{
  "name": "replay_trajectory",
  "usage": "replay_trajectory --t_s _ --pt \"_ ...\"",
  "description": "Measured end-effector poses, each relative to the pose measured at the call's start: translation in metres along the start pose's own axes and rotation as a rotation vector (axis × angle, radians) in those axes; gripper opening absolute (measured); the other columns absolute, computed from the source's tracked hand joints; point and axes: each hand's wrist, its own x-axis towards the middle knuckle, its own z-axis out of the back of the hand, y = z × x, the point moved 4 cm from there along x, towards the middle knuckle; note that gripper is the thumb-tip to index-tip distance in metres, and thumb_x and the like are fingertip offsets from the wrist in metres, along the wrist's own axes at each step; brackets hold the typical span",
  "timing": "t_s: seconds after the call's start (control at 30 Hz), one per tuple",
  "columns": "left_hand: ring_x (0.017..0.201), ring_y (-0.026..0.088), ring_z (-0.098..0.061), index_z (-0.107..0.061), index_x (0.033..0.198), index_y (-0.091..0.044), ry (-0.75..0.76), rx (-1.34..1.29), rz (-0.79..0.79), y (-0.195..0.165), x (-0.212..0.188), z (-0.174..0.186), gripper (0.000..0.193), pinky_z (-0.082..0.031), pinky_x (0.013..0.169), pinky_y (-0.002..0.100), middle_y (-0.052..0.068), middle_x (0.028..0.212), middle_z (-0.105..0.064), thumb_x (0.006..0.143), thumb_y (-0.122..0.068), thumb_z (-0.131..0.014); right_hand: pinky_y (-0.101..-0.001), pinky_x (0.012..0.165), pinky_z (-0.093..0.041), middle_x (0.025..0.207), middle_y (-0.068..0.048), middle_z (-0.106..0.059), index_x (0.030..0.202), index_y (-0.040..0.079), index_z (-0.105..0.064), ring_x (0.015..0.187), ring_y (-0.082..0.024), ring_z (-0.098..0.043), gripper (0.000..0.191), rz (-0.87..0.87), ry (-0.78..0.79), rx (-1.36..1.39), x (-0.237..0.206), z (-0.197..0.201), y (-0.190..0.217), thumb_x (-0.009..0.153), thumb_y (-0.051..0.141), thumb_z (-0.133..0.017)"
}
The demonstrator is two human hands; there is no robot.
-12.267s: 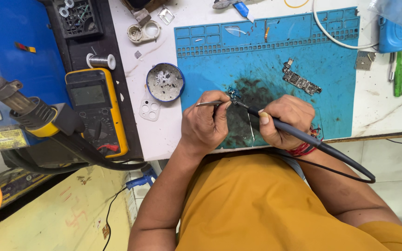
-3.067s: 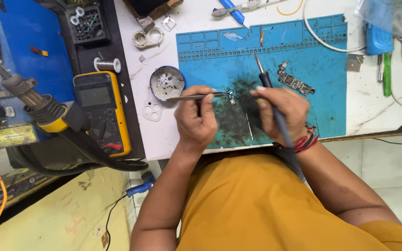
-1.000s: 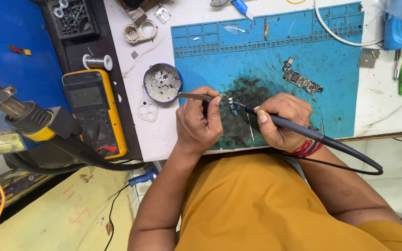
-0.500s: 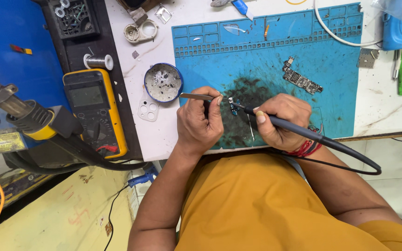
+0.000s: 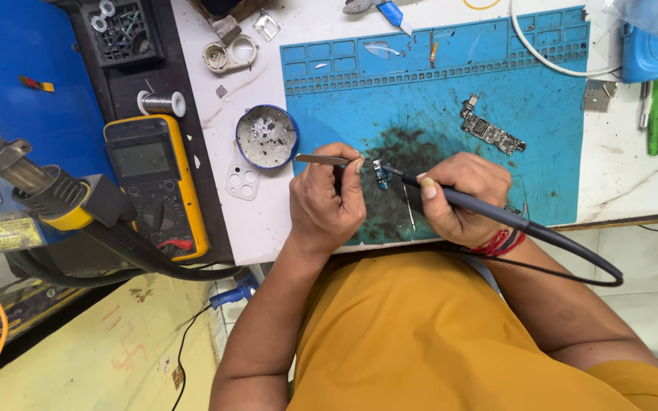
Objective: The person solders a small component on a phone motherboard at a repair bench. They hold the board with tweezers while applying a soldering iron, dip the iron in a flux container, and at the end set the board down and touch it with tweezers.
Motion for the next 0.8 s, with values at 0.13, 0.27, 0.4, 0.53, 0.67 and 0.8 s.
replay_trajectory --t_s 0.13,0.27,0.4,0.53,0.67,0.8 --pt "0.064 0.018 -0.065 -0.057 0.108 -0.004 0.002 0.008 -0.014 0.0001 0.0001 0.0001 0.01 -0.052 0.059 0.031 0.007 0.089 -0.067 0.102 -0.001 -0.063 -0.0345 0.063 -0.051 0.077 -0.011 -0.067 0.091 0.003 -0.064 0.067 -0.026 -0.066 0.008 -0.014 0.015 -0.024 -0.0006 -0.0012 -0.0006 0.097 0.006 -0.067" --pt "0.064 0.018 -0.066 -0.057 0.108 -0.004 0.0 0.007 -0.008 0.0003 -0.0001 0.0002 0.01 -0.052 0.059 0.031 0.006 0.088 -0.067 0.102 -0.001 -0.064 -0.0341 0.063 -0.051 0.078 -0.01 -0.067 0.09 0.003 -0.063 0.067 -0.025 -0.066 0.009 -0.02 0.008 -0.018 -0.0004 -0.0011 -0.0003 0.098 0.006 -0.067" --pt "0.064 0.018 -0.066 -0.057 0.108 -0.004 0.002 0.01 -0.009 0.0009 0.0001 0.0 0.01 -0.052 0.059 0.031 0.006 0.089 -0.067 0.102 -0.001 -0.064 -0.0344 0.063 -0.051 0.077 -0.01 -0.066 0.09 0.003 -0.064 0.067 -0.026 -0.065 0.008 -0.012 0.027 -0.042 0.0003 -0.0015 0.0005 0.097 0.005 -0.068" --pt "0.064 0.018 -0.065 -0.057 0.108 -0.004 -0.003 0.019 -0.02 0.0005 -0.0005 -0.0004 0.01 -0.052 0.059 0.032 0.007 0.091 -0.067 0.102 -0.001 -0.064 -0.0339 0.063 -0.051 0.077 -0.01 -0.066 0.091 0.003 -0.063 0.066 -0.026 -0.065 0.008 -0.017 0.015 -0.032 0.0007 -0.0016 0.0001 0.097 0.005 -0.068" --pt "0.063 0.017 -0.065 -0.057 0.108 -0.005 0.002 0.016 -0.01 0.0017 -0.0005 -0.001 0.01 -0.052 0.058 0.031 0.006 0.089 -0.067 0.102 -0.002 -0.064 -0.0344 0.062 -0.05 0.076 -0.01 -0.066 0.091 0.004 -0.063 0.066 -0.026 -0.065 0.007 -0.003 0.021 -0.033 0.0008 -0.0017 0.0001 0.096 0.005 -0.068" --pt "0.062 0.016 -0.065 -0.057 0.109 -0.004 0.007 0.011 -0.004 0.0024 -0.0009 -0.0012 0.01 -0.052 0.057 0.031 0.006 0.088 -0.066 0.102 -0.002 -0.064 -0.0342 0.064 -0.051 0.078 -0.01 -0.066 0.092 0.004 -0.062 0.067 -0.026 -0.066 0.009 -0.006 0.019 -0.024 0.0001 -0.0022 -0.0003 0.098 0.005 -0.068"
